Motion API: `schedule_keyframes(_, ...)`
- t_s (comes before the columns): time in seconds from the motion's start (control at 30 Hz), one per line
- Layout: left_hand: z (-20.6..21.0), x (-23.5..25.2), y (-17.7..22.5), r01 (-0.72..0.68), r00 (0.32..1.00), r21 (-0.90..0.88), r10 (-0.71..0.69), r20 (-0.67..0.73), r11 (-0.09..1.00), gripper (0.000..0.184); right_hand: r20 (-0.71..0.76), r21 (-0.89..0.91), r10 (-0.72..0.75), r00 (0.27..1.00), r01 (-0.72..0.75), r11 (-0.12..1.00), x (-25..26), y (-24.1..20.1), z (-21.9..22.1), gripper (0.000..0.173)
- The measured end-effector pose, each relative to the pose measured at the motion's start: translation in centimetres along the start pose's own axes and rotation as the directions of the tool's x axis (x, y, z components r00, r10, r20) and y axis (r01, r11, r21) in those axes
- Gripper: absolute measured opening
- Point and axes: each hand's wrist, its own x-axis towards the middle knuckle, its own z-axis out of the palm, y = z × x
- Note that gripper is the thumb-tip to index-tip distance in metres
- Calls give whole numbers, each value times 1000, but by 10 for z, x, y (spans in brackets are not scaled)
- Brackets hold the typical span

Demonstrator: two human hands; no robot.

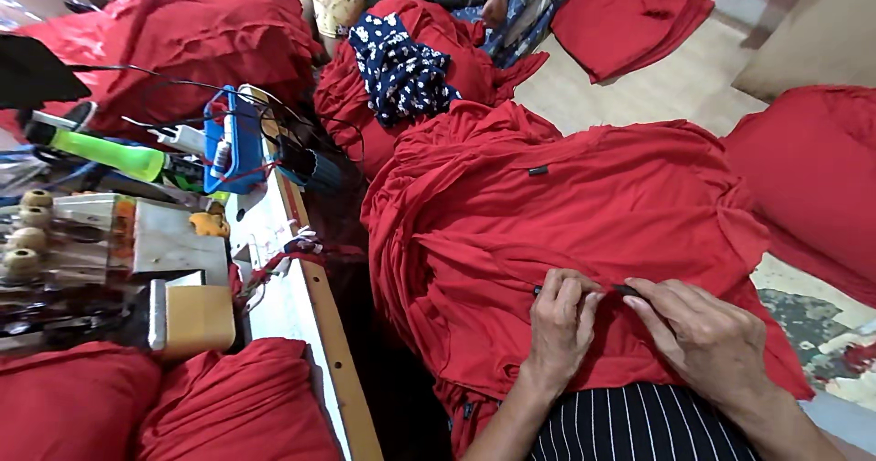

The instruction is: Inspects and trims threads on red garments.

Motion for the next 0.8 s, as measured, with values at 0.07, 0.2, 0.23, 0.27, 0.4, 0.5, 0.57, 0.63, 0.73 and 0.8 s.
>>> schedule_keyframes(0.07,-1,1,0,34,999,-41,-34,-14,999,9,3,53,-1,1000,1,999,-2,-4,-3,36)
schedule_keyframes(0.2,-1,1,1,57,998,-32,-58,-20,998,9,22,47,-11,1000,10,999,-5,-9,2,32)
schedule_keyframes(0.23,-1,1,1,61,998,-26,-61,-22,998,9,20,42,-14,1000,13,999,-4,-10,3,32)
schedule_keyframes(0.27,-1,0,1,65,997,-27,-66,-27,998,9,15,37,-18,1000,17,999,-2,-11,3,32)
schedule_keyframes(0.4,-1,-1,-1,88,995,-42,-89,-37,995,9,2,23,-23,1000,23,999,0,-11,4,31)
schedule_keyframes(0.5,-1,-1,1,101,994,-38,-102,-31,994,10,12,19,-11,1000,11,1000,0,-10,5,31)
schedule_keyframes(0.57,0,-2,3,91,996,-27,-92,-22,995,10,25,16,-20,999,19,1000,2,-12,5,30)
schedule_keyframes(0.63,1,-3,4,74,997,-19,-74,-15,997,10,30,7,-39,999,38,999,3,-13,9,29)
schedule_keyframes(0.73,0,-3,4,62,998,-19,-62,-20,998,9,25,-4,-47,999,47,999,4,-11,13,30)
schedule_keyframes(0.8,-1,-3,4,80,996,-42,-82,-33,996,10,25,-6,-28,999,28,1000,2,-9,11,31)
